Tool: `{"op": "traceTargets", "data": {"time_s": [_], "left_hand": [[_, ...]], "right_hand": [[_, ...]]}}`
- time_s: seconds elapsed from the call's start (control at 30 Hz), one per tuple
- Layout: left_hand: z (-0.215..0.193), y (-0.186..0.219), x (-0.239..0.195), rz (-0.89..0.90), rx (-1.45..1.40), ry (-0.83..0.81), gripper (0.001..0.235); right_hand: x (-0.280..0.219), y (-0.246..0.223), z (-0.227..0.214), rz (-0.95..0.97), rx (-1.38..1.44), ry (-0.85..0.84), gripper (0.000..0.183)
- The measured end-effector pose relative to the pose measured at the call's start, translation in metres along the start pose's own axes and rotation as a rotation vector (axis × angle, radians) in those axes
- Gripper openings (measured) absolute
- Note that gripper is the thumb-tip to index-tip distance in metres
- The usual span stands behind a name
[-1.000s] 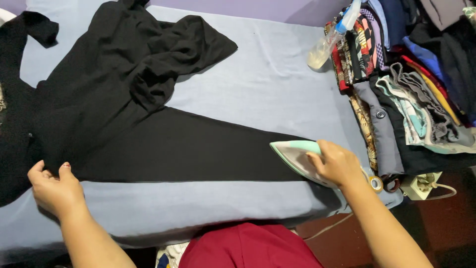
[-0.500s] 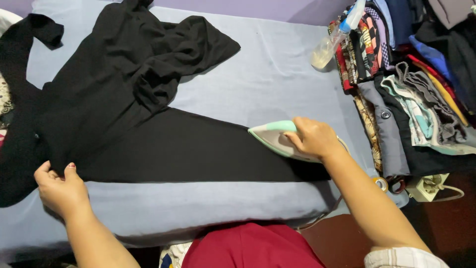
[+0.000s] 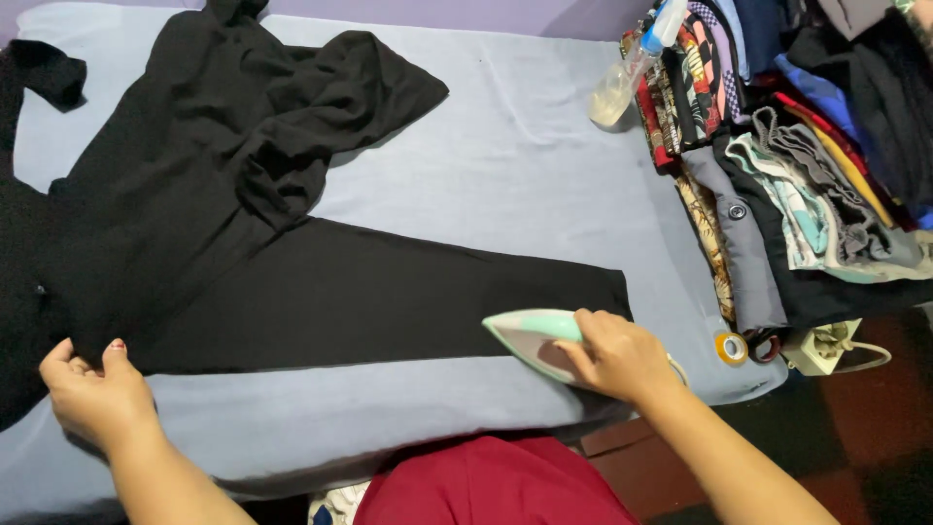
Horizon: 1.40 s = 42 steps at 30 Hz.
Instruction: The person is ironing a black long-sleeved shirt on an ironing board.
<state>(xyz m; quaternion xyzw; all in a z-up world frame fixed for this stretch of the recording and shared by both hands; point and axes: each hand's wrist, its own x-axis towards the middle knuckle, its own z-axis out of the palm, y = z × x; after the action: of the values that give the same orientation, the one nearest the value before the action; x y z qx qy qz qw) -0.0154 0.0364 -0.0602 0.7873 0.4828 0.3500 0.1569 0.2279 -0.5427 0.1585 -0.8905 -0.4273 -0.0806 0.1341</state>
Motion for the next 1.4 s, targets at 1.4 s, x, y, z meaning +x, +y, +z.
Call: {"op": "traceTargets", "data": {"time_s": [1.4], "left_hand": [[-0.003, 0.011, 0.001, -0.04, -0.101, -0.014, 0.04]], "right_hand": [[0.099, 0.202, 0.033, 0.466, -0.109, 0.321, 0.036]]}}
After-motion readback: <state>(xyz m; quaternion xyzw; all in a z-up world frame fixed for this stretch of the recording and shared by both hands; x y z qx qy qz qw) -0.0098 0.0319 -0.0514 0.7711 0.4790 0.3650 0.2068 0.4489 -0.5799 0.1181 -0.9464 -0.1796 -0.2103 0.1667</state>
